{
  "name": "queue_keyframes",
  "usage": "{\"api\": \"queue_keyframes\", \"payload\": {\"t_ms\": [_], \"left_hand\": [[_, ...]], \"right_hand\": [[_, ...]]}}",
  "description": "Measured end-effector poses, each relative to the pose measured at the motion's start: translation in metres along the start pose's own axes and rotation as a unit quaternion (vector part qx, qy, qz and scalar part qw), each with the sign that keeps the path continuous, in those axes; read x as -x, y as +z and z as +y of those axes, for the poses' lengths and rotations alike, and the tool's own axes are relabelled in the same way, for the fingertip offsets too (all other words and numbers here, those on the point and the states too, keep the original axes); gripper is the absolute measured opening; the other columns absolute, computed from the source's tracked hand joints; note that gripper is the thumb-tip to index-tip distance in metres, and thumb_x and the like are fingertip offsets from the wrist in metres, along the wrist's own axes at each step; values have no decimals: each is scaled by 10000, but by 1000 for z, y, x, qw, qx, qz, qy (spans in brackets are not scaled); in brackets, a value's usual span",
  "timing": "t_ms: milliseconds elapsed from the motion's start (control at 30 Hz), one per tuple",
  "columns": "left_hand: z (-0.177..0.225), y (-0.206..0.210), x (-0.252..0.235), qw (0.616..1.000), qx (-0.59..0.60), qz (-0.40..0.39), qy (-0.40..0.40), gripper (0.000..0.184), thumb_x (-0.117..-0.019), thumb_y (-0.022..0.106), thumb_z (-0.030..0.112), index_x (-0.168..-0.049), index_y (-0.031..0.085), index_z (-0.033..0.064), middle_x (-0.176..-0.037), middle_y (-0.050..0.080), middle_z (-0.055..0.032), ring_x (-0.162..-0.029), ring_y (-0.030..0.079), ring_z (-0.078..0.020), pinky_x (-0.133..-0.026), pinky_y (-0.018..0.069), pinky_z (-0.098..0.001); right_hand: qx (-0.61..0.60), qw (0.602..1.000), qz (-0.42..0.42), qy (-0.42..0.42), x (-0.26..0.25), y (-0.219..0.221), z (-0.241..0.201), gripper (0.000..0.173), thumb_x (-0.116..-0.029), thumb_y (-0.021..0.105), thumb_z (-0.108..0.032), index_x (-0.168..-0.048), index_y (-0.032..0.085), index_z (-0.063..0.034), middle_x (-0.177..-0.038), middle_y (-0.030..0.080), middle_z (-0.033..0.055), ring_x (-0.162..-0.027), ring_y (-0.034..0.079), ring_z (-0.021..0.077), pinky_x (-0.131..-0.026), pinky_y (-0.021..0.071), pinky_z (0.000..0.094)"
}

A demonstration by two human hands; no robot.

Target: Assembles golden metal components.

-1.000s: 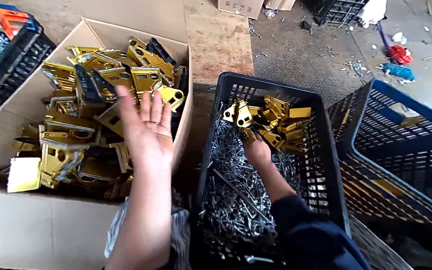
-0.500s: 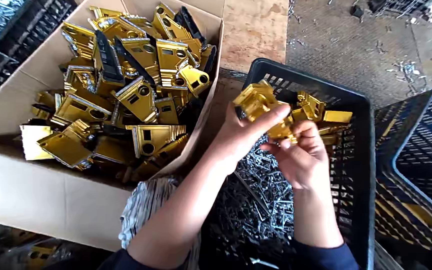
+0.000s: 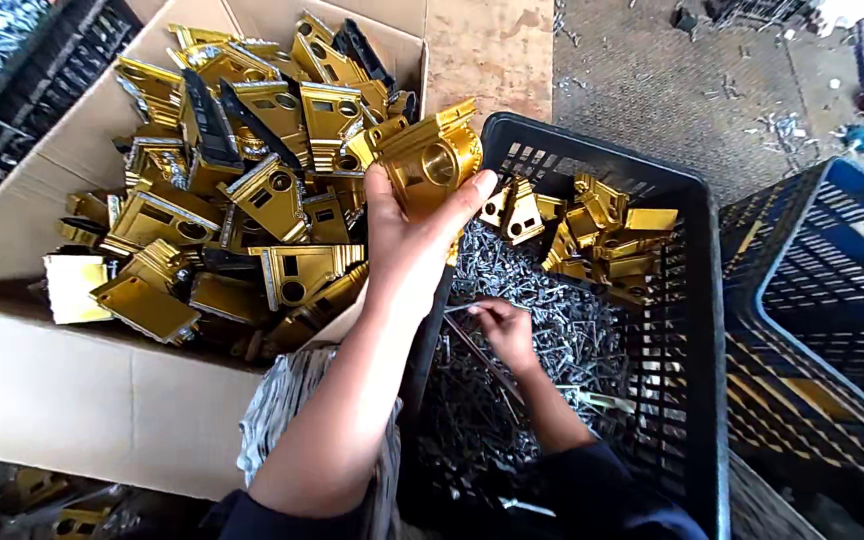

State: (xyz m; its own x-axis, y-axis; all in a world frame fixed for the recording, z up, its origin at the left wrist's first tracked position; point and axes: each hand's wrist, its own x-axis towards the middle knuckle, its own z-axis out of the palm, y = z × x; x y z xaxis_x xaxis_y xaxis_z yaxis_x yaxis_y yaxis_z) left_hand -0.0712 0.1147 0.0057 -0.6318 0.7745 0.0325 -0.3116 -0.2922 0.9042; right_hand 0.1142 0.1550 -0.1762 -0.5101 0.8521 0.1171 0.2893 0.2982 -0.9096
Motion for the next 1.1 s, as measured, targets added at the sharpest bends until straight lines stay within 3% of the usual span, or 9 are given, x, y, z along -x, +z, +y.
{"api": "queue_keyframes", "payload": {"t_ms": [67,133,267,400,567,733,933,1033,1100], "left_hand": [[1,-2,2,999,-2,-20,-33,729,-891,797,275,-1453,352,144,-1208,616,-82,-974,686,-177,-758,626,-331],[1,-2,5,995,-19,-42,-84,630,-1004,609,458,-1516,349,198,-1305,610,-67,-1115,665,-191,-892,606,-388],[-9,1,12,985,-135,-106,-12,283,-1100,455,263,-1264,583,72,-1144,651,-30,-1100,620,-83,-989,512,-310],[-17,1,26,927,-327,-164,86,272,-1062,550,260,-1237,674,92,-1032,713,-25,-890,679,-65,-809,579,-304],[-15,0,42,933,-254,-255,-11,237,-1063,555,268,-1191,677,112,-997,698,-8,-860,662,-73,-769,563,-280],[-10,2,55,930,-150,-320,-103,235,-1066,543,231,-1194,670,81,-1022,703,-45,-888,687,-124,-778,600,-317],[-17,5,56,939,-256,-225,-41,386,-1073,483,433,-1028,716,129,-831,651,7,-732,601,-73,-644,500,-273],[-11,6,56,946,-239,-220,-23,350,-1079,492,380,-977,717,132,-790,644,23,-690,592,-49,-607,490,-235],[-7,5,55,947,-188,-253,-60,348,-1087,466,373,-1020,713,137,-869,680,23,-774,638,-49,-678,540,-247]], "right_hand": [[-98,984,-13,151,4,-25,-11,109,-978,669,-83,-987,734,4,-783,740,27,-623,674,81,-592,582,262],[-110,969,-35,219,9,-48,-26,112,-972,675,-67,-1005,734,22,-742,727,31,-589,655,78,-571,568,245],[-151,959,14,238,20,-83,-60,204,-989,608,3,-1167,685,65,-810,721,66,-610,653,93,-598,584,250],[-160,976,99,114,23,-112,-98,217,-1023,569,-65,-1170,721,-15,-702,641,-26,-530,530,31,-517,486,201],[-164,973,123,-109,21,-125,-142,224,-1037,563,-152,-1144,759,-131,-732,603,-107,-533,447,-21,-490,403,156],[-8,965,128,-230,12,-111,-140,176,-1000,612,-79,-1096,737,-2,-952,728,18,-731,631,7,-660,543,184],[168,942,111,-268,24,-104,-141,283,-1013,617,-257,-1136,779,-60,-786,647,48,-672,556,74,-608,477,231],[81,977,52,-188,29,-106,-134,407,-1058,484,-263,-1362,667,-65,-996,605,32,-837,522,46,-708,445,194],[-54,987,4,-153,29,-108,-127,437,-1059,488,-288,-1399,627,-51,-1380,567,87,-1151,588,107,-882,554,253]]}}
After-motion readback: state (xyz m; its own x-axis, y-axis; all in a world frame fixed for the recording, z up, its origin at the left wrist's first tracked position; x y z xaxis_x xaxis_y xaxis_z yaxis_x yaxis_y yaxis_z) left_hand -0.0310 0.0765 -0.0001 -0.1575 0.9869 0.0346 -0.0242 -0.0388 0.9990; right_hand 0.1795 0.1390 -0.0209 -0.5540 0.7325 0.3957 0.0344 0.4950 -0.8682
